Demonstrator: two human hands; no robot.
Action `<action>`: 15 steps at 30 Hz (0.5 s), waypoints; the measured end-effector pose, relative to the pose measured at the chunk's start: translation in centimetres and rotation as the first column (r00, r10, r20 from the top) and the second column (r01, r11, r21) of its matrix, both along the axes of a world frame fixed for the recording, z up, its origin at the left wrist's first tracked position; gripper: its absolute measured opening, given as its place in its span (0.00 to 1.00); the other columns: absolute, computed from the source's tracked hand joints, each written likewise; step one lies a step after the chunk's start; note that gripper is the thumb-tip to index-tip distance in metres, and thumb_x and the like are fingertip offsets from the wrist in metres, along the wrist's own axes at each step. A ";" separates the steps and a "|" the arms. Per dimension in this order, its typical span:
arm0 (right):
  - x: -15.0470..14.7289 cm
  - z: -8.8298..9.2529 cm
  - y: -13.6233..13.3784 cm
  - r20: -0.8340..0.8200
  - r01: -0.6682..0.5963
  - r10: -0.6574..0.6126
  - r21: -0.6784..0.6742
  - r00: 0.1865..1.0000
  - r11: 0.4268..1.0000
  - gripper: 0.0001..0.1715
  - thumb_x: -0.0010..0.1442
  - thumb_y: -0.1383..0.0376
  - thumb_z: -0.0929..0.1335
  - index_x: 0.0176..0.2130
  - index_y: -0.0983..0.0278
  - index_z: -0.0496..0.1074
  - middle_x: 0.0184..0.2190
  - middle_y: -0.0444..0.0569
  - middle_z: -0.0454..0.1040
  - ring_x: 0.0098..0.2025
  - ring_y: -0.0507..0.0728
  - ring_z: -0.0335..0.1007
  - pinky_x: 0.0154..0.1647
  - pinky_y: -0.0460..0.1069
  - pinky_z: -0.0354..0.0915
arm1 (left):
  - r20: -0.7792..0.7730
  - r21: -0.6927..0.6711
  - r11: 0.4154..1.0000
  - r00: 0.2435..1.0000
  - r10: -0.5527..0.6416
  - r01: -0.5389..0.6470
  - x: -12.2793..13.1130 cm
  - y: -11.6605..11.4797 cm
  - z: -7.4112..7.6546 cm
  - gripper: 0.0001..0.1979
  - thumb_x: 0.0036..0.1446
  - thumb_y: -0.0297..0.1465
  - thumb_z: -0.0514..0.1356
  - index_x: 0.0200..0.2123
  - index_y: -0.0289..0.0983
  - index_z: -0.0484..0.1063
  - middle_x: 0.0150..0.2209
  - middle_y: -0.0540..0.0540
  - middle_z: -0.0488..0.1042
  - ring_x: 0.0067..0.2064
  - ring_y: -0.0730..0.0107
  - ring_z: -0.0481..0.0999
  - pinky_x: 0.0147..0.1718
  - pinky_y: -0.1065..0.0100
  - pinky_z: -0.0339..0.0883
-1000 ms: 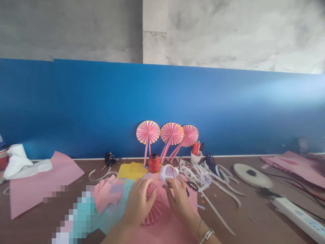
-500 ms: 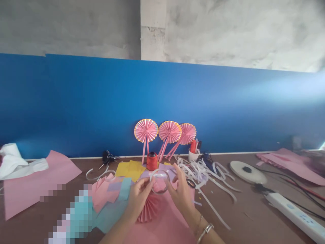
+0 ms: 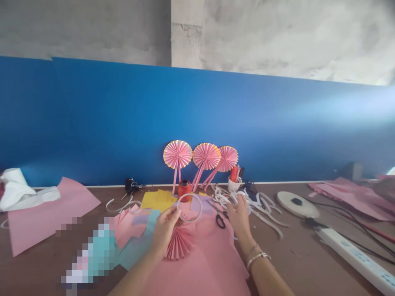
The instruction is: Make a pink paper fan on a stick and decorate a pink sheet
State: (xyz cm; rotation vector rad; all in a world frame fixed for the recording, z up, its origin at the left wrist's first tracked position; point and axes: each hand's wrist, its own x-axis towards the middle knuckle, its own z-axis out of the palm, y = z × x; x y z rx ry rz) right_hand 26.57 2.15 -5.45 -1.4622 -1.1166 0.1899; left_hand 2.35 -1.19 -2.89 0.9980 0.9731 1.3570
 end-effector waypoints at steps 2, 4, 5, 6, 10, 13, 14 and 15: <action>0.3 -0.4 0.2 0.190 0.067 -0.057 -0.046 0.980 0.997 0.31 0.54 0.64 0.60 0.56 0.70 0.61 0.59 0.64 0.55 0.51 0.63 0.64 0.45 0.55 0.63 | 0.076 -0.027 0.998 0.996 -0.050 0.052 0.1 -0.1 0.1 0.15 0.45 0.40 0.66 0.31 0.35 0.76 0.26 0.48 0.76 0.29 0.70 0.73 0.30 0.71 0.65; 0.1 -0.6 0.0 0.356 0.079 -0.038 -0.101 0.934 0.992 0.26 0.55 0.66 0.58 0.53 0.70 0.65 0.59 0.63 0.56 0.51 0.63 0.64 0.43 0.54 0.64 | 0.148 -0.054 0.995 0.986 -0.072 0.081 0.2 -0.2 0.1 0.14 0.44 0.39 0.67 0.29 0.34 0.76 0.25 0.48 0.75 0.28 0.71 0.72 0.30 0.72 0.65; -0.1 -0.6 -0.1 0.422 0.084 -0.014 -0.148 0.907 0.985 0.22 0.56 0.66 0.58 0.48 0.68 0.69 0.57 0.62 0.60 0.50 0.63 0.66 0.42 0.53 0.64 | 0.177 -0.068 0.994 0.982 -0.069 0.082 0.3 -0.3 0.1 0.14 0.43 0.38 0.67 0.29 0.34 0.76 0.25 0.48 0.75 0.28 0.72 0.72 0.29 0.72 0.65; -0.3 -0.6 -0.2 0.471 0.090 0.017 -0.203 0.882 0.975 0.18 0.56 0.65 0.59 0.41 0.67 0.72 0.52 0.61 0.65 0.46 0.62 0.68 0.40 0.52 0.64 | 0.202 -0.081 0.994 0.978 -0.059 0.077 0.3 -0.3 0.1 0.14 0.42 0.38 0.68 0.29 0.34 0.76 0.25 0.48 0.75 0.28 0.72 0.72 0.29 0.73 0.65; -0.1 -0.3 -0.6 0.526 0.152 0.044 -0.323 0.849 0.934 0.14 0.56 0.62 0.62 0.23 0.64 0.69 0.32 0.55 0.71 0.31 0.59 0.69 0.31 0.51 0.61 | 0.288 -0.124 0.991 0.957 -0.020 0.059 0.2 -0.1 -0.2 0.17 0.37 0.37 0.71 0.31 0.34 0.77 0.27 0.47 0.76 0.28 0.72 0.73 0.30 0.72 0.66; 0.3 0.2 -0.8 0.496 0.233 -0.064 -0.288 0.866 0.929 0.08 0.54 0.64 0.63 0.33 0.65 0.69 0.34 0.55 0.70 0.32 0.59 0.68 0.28 0.50 0.58 | 0.314 -0.130 0.989 0.949 -0.028 0.072 0.1 0.0 -0.5 0.17 0.37 0.37 0.71 0.31 0.34 0.77 0.27 0.48 0.76 0.28 0.74 0.73 0.30 0.73 0.66; 0.2 0.5 -0.8 0.463 0.240 -0.089 -0.279 0.882 0.930 0.09 0.54 0.63 0.63 0.36 0.65 0.68 0.34 0.54 0.71 0.32 0.59 0.68 0.28 0.50 0.58 | 0.312 -0.122 0.989 0.949 -0.040 0.082 0.1 0.0 -0.5 0.16 0.38 0.37 0.71 0.31 0.34 0.77 0.26 0.48 0.76 0.28 0.74 0.73 0.30 0.73 0.66; -0.1 0.7 -1.0 0.413 0.217 -0.091 -0.268 0.906 0.939 0.11 0.54 0.63 0.63 0.38 0.65 0.67 0.32 0.53 0.71 0.31 0.59 0.68 0.28 0.50 0.58 | 0.306 -0.112 0.989 0.951 -0.054 0.092 0.1 0.0 -0.5 0.15 0.39 0.37 0.70 0.31 0.34 0.76 0.26 0.48 0.76 0.28 0.74 0.73 0.30 0.74 0.66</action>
